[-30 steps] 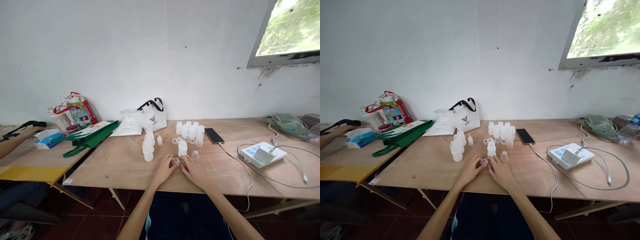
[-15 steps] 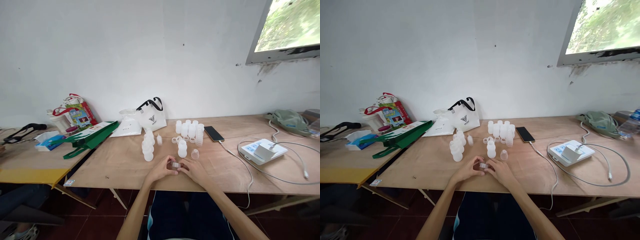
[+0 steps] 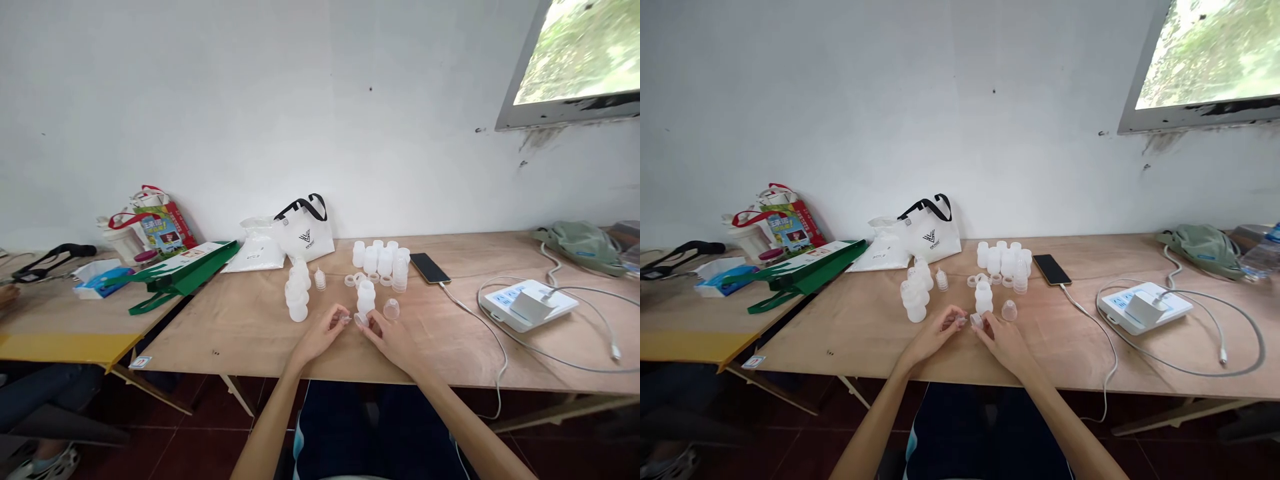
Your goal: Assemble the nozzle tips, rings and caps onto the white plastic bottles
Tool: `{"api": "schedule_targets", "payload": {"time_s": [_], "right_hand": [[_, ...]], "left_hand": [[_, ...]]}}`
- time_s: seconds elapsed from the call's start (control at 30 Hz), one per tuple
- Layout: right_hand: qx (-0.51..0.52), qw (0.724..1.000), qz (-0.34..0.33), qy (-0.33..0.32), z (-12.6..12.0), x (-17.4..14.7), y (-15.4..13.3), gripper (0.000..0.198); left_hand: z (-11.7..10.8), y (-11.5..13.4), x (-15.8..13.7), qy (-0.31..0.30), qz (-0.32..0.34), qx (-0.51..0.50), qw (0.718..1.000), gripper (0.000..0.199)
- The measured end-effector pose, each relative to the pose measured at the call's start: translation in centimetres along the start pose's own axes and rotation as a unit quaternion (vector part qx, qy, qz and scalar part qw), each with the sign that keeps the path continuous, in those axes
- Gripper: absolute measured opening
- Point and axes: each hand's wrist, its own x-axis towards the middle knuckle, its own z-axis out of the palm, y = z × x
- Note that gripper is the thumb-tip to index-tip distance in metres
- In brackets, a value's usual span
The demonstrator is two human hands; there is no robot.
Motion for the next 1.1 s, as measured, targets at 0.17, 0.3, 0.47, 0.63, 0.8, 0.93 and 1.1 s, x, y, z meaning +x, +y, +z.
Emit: {"api": "schedule_targets", "payload": {"time_s": [0.17,0.3,0.47,0.63,0.8,0.93,1.1], "right_hand": [[0.006,1.0,0.001,0.005,0.1,0.1,0.2,0.031],[0.029,1.0,0.01,-0.005,-0.1,0.1,0.2,0.033],[0.093,0.995,0.028,-0.01,-0.2,0.2,-0.1,0.038],[0.176,0.983,0.036,-0.03,0.0,0.3,-0.5,0.036],[0.245,0.968,0.04,-0.041,0.2,0.0,-0.8,0.033],[0.257,0.964,0.044,-0.05,0.1,-0.3,-1.4,0.029],[0.251,0.965,0.044,-0.069,-0.1,-0.5,-2.0,0.028]], "left_hand": [[0.7,0.4,0.4,0.019,-0.008,-0.061,0.998,0.019],[0.8,0.6,0.4,-0.005,-0.017,-0.096,0.995,0.019],[0.7,0.8,0.3,-0.038,-0.02,-0.125,0.991,0.025],[0.8,1.0,0.2,-0.045,-0.024,-0.123,0.991,0.027],[1.0,0.5,0.3,-0.003,-0.05,-0.122,0.991,0.028],[1.4,-0.1,0.5,0.016,-0.071,-0.099,0.992,0.028],[1.6,0.2,0.6,0.017,-0.078,-0.068,0.994,0.026]]}}
